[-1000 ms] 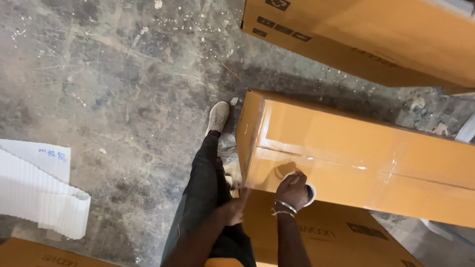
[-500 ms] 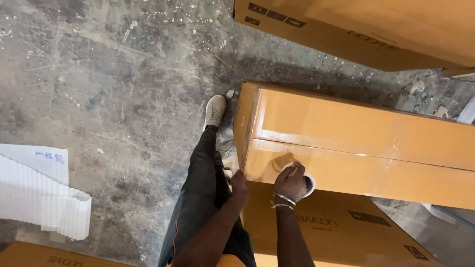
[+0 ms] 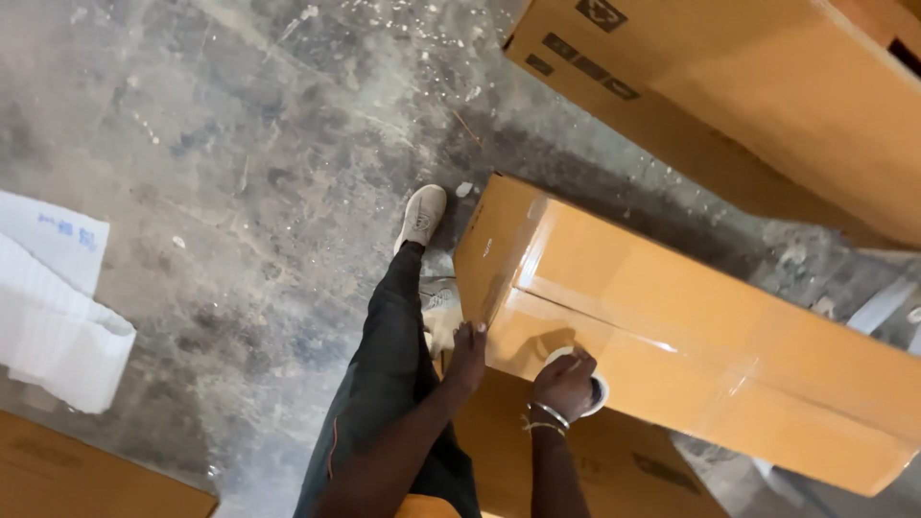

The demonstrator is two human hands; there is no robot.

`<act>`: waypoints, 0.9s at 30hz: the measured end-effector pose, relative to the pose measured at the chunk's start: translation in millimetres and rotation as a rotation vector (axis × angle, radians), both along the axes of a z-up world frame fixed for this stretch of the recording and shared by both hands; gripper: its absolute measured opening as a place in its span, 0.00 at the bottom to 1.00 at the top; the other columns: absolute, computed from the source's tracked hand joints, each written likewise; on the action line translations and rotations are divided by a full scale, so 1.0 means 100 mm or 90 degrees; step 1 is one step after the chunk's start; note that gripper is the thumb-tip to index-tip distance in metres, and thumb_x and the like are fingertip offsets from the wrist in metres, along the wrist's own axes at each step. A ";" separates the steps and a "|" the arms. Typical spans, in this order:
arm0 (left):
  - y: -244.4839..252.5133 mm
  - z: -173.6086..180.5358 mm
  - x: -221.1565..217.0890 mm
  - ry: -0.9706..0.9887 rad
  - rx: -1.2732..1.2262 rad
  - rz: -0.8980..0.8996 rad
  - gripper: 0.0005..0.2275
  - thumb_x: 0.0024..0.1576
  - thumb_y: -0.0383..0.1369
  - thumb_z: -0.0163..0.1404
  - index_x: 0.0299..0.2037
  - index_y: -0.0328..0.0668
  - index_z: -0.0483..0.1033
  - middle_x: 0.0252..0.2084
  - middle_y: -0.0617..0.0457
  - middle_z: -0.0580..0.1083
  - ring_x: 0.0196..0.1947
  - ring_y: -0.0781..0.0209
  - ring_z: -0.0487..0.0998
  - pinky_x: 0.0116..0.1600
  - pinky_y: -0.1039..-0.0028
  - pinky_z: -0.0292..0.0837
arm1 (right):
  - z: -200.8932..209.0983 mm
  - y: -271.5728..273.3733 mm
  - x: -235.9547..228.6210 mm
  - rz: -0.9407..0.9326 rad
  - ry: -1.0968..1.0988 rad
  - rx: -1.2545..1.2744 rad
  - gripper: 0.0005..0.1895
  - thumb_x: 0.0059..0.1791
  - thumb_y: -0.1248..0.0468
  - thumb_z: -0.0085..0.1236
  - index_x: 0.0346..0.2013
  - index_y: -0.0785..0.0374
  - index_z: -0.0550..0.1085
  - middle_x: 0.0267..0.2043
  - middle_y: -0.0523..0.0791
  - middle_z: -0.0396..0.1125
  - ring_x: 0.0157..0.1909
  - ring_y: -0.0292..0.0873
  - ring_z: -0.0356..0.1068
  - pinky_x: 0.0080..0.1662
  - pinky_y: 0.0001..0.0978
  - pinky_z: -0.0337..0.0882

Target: Taping and sealing several large cardboard boxes in a warehouse or factory environment.

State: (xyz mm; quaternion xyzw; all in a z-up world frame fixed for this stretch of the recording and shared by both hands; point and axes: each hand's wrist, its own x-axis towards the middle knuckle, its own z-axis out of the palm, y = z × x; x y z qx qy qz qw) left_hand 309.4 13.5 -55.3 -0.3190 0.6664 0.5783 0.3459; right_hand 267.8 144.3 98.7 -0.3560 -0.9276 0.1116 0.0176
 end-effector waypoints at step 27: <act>-0.06 0.31 -1.68 0.107 0.142 -0.327 0.36 0.55 0.58 0.49 0.61 0.30 0.69 0.58 0.30 0.76 0.60 0.37 0.77 0.60 0.57 0.72 | 0.04 0.00 -0.09 -0.107 -0.099 0.008 0.12 0.53 0.56 0.46 0.43 0.57 0.74 0.25 0.53 0.74 0.28 0.59 0.75 0.34 0.52 0.74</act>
